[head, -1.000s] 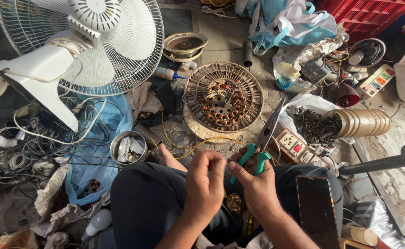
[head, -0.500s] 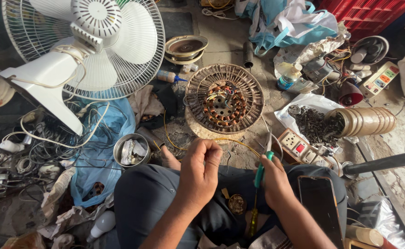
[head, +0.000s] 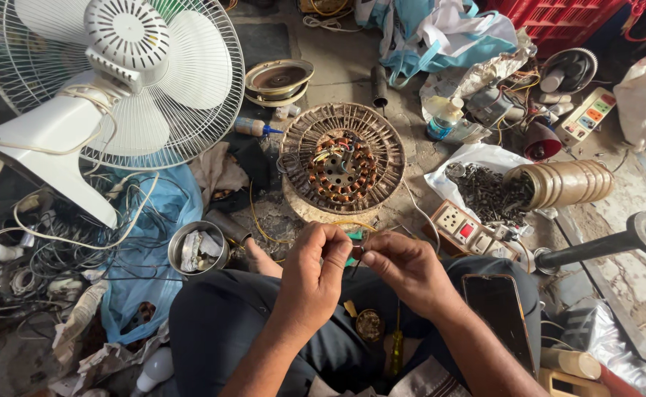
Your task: The person sits on the floor and repairs an electric motor stator by stripping, twisting, and connecting copper wires. They use pliers to cut and strip wire insulation, a screwdriver to adjust connections, and a soldering iron to join wires. The person also uses a voltage tester to check the electrical connections.
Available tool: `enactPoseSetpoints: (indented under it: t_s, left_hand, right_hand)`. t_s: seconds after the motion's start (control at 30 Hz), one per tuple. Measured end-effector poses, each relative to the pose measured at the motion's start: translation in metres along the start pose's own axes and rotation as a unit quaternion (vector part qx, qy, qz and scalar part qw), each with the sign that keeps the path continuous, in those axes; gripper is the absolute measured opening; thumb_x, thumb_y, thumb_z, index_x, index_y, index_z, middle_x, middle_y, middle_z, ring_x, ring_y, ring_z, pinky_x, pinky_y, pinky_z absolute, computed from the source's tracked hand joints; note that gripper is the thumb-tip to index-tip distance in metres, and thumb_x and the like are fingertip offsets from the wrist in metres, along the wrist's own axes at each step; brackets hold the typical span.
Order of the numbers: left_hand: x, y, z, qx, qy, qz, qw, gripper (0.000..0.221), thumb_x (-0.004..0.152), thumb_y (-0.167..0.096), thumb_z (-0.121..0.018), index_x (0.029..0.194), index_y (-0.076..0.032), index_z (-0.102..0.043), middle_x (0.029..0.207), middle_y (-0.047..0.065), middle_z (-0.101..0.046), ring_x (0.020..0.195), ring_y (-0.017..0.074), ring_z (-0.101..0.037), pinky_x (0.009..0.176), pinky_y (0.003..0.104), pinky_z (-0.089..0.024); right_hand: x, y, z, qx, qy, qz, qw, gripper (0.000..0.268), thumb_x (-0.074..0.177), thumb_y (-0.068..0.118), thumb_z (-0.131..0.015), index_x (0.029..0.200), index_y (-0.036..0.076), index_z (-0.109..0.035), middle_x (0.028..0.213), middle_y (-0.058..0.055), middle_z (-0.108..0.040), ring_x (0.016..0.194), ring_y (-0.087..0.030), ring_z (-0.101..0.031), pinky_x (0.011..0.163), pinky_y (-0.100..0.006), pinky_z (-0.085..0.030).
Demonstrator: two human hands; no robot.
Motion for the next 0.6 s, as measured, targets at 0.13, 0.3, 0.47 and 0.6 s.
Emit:
enactPoseSetpoints:
  t_s: [0.13, 0.3, 0.47, 0.6]
  left_hand:
    - [-0.004, -0.007, 0.003, 0.002, 0.006, -0.009, 1.0, 0.009, 0.1, -0.01, -0.062, 0.095, -0.003, -0.06, 0.089, 0.008, -0.063, 0.08, 0.0205, -0.064, 0.072, 0.033, -0.051]
    - [-0.004, -0.023, 0.01, 0.092, -0.01, -0.048, 0.995, 0.009, 0.099, -0.009, -0.063, 0.094, -0.004, -0.059, 0.088, 0.008, -0.063, 0.082, 0.0245, -0.064, 0.075, 0.037, -0.049]
    - [-0.007, -0.032, 0.01, 0.147, -0.039, -0.078, 0.985, 0.009, 0.099, -0.011, -0.063, 0.094, -0.005, -0.059, 0.088, 0.005, -0.062, 0.081, 0.0214, -0.062, 0.075, 0.036, -0.049]
    - [-0.007, -0.005, 0.004, -0.051, -0.037, 0.094, 0.994, 0.013, 0.1, -0.017, -0.064, 0.096, -0.005, -0.064, 0.08, -0.001, -0.059, 0.069, 0.0082, -0.052, 0.063, 0.025, -0.044]
  right_hand:
    - [0.003, 0.034, -0.003, -0.148, -0.028, 0.106, 0.983, 0.015, 0.084, 0.013, -0.082, 0.095, 0.006, -0.077, 0.097, -0.003, -0.077, 0.099, -0.018, -0.071, 0.091, -0.035, -0.054]
    - [0.005, 0.059, -0.001, -0.293, -0.078, 0.171, 0.937, 0.017, 0.073, 0.011, -0.087, 0.082, 0.01, -0.073, 0.089, 0.0, -0.076, 0.089, -0.019, -0.069, 0.083, -0.035, -0.053]
    - [0.004, 0.04, 0.003, -0.297, -0.153, 0.026, 0.942, 0.016, 0.075, 0.013, -0.086, 0.081, 0.009, -0.073, 0.079, -0.001, -0.074, 0.076, -0.021, -0.07, 0.07, -0.035, -0.055]
    - [0.007, 0.005, 0.012, -0.308, -0.177, -0.048, 0.934, 0.016, 0.075, 0.017, -0.084, 0.085, 0.009, -0.074, 0.082, -0.005, -0.075, 0.078, -0.024, -0.072, 0.07, -0.037, -0.056]
Point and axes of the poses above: each hand's wrist, its own x-axis towards the middle knuckle, its own z-axis out of the back of the hand, y = z × x, the point moved 5 cm from there along x, towards the middle knuckle
